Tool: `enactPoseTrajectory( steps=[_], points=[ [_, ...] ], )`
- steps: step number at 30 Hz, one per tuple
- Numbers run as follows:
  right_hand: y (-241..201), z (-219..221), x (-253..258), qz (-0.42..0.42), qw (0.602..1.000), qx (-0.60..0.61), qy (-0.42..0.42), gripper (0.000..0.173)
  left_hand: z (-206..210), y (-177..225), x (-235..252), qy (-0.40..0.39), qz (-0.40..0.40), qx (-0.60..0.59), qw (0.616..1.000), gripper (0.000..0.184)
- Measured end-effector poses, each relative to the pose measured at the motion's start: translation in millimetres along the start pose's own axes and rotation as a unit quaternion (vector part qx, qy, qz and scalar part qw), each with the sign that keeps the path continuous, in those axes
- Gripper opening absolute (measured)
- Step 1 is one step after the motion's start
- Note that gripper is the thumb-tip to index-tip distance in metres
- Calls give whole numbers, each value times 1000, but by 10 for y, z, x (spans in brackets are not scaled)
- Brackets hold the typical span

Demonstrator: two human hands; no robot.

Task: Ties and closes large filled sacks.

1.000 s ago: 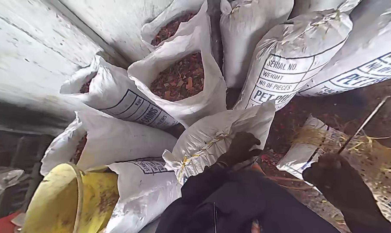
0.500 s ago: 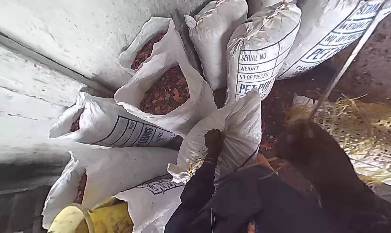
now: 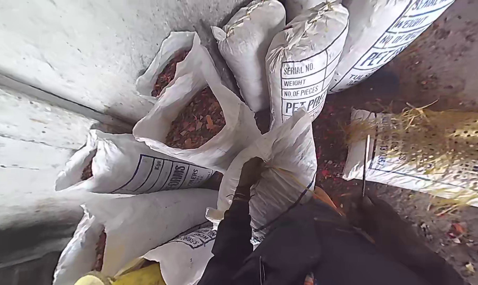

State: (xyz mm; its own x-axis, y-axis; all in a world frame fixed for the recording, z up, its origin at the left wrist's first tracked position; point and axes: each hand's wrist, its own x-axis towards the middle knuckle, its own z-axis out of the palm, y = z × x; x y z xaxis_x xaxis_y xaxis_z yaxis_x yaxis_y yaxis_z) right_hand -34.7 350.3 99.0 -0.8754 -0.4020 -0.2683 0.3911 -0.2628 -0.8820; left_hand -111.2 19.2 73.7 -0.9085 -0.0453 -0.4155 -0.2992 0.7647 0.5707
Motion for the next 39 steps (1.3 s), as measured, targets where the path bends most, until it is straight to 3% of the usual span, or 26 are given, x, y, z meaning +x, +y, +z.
enactPoseTrajectory(
  steps=[5,8,12,16,19,22,26,34,39],
  points=[
    [121,-180,151,39,999,7,-22,18,152,346,181,33,-82,117,989,55],
    [250,-317,316,69,993,-83,-41,20,429,452,292,93,-124,164,974,42],
    [496,-461,532,100,967,-224,-65,24,650,410,316,154,-84,158,972,28],
    [218,-569,553,123,986,-100,-40,19,631,339,390,184,-68,95,976,29],
    [23,-604,588,128,985,-95,-61,18,525,392,466,146,-114,56,981,30],
    [362,-636,783,118,955,-250,-107,22,467,425,480,124,-149,13,981,31],
    [603,-534,1028,112,903,-387,-149,30,529,401,448,161,-141,-23,977,29],
    [695,-298,1155,103,882,-442,-124,35,618,356,413,166,-107,-1,980,27],
    [750,-168,1128,120,896,-417,-97,34,576,395,351,153,-70,31,985,23]
  ],
)
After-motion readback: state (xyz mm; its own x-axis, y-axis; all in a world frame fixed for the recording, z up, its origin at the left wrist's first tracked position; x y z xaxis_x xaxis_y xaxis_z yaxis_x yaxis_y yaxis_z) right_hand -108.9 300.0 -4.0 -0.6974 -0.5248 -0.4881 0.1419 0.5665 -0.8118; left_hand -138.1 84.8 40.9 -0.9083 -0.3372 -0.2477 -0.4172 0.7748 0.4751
